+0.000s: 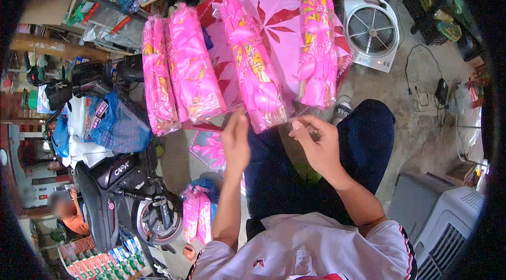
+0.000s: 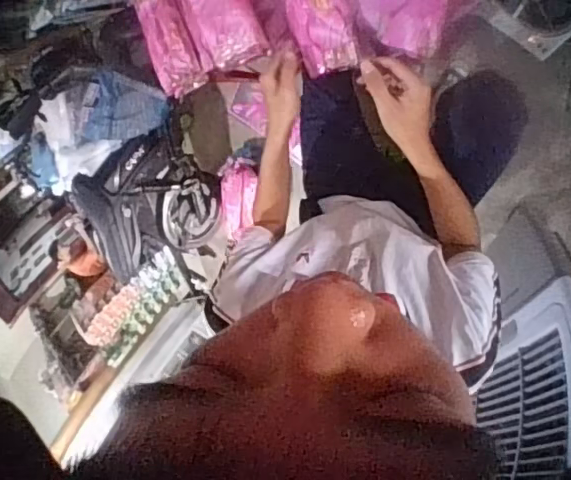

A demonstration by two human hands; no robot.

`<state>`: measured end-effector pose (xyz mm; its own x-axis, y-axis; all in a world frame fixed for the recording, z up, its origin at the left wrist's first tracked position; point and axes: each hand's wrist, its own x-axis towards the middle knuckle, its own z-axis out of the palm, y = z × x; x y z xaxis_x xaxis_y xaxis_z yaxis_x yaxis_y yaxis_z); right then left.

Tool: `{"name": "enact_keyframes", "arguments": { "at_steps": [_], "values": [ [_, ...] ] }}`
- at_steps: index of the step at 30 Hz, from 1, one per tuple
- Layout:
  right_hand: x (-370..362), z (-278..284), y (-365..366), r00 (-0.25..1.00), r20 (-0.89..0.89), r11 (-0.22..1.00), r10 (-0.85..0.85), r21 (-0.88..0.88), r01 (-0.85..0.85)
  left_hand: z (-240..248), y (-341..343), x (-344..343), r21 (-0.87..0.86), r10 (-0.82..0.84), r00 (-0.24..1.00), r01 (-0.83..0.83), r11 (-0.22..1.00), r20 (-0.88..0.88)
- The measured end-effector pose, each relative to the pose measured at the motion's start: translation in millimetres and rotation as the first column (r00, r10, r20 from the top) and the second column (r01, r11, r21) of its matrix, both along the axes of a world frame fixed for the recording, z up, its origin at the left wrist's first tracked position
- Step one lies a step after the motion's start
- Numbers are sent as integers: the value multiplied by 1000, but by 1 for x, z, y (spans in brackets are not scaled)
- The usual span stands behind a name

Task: Bundling pink retail packages together using adhesive tape and a manual dispenser.

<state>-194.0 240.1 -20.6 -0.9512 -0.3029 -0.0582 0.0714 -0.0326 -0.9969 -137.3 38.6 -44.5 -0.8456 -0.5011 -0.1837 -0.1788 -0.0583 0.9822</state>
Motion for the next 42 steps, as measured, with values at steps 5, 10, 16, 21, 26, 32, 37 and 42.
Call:
{"name": "enact_keyframes", "arguments": {
  "at_steps": [5,10,16,21,26,32,37,42],
  "values": [
    [2,-6,-8,999,-24,1000,27,5,-27,2,33,5,-607,-4,995,-56,793,-97],
    [8,-16,-15,989,132,998,59,-47,-53,-5,40,15,-688,27,987,-130,714,-158],
    [5,-42,-17,903,397,964,-162,-130,230,-14,37,13,-715,-20,939,-247,654,-343],
    [-22,-41,-8,866,423,883,-269,-250,397,-21,31,13,-716,-65,942,-203,668,-328],
    [-28,-55,2,842,503,919,-196,-206,337,-12,26,11,-701,-74,949,-174,692,-308],
    [6,-41,0,850,522,959,-68,-201,200,6,25,16,-640,-73,957,-129,758,-280],
    [9,-7,-4,899,279,935,337,18,-355,49,-3,11,-592,12,956,-191,783,-292],
    [-39,71,-3,896,-65,874,440,259,-410,117,-57,-67,-447,-74,923,-113,887,-378]
  ]
}}
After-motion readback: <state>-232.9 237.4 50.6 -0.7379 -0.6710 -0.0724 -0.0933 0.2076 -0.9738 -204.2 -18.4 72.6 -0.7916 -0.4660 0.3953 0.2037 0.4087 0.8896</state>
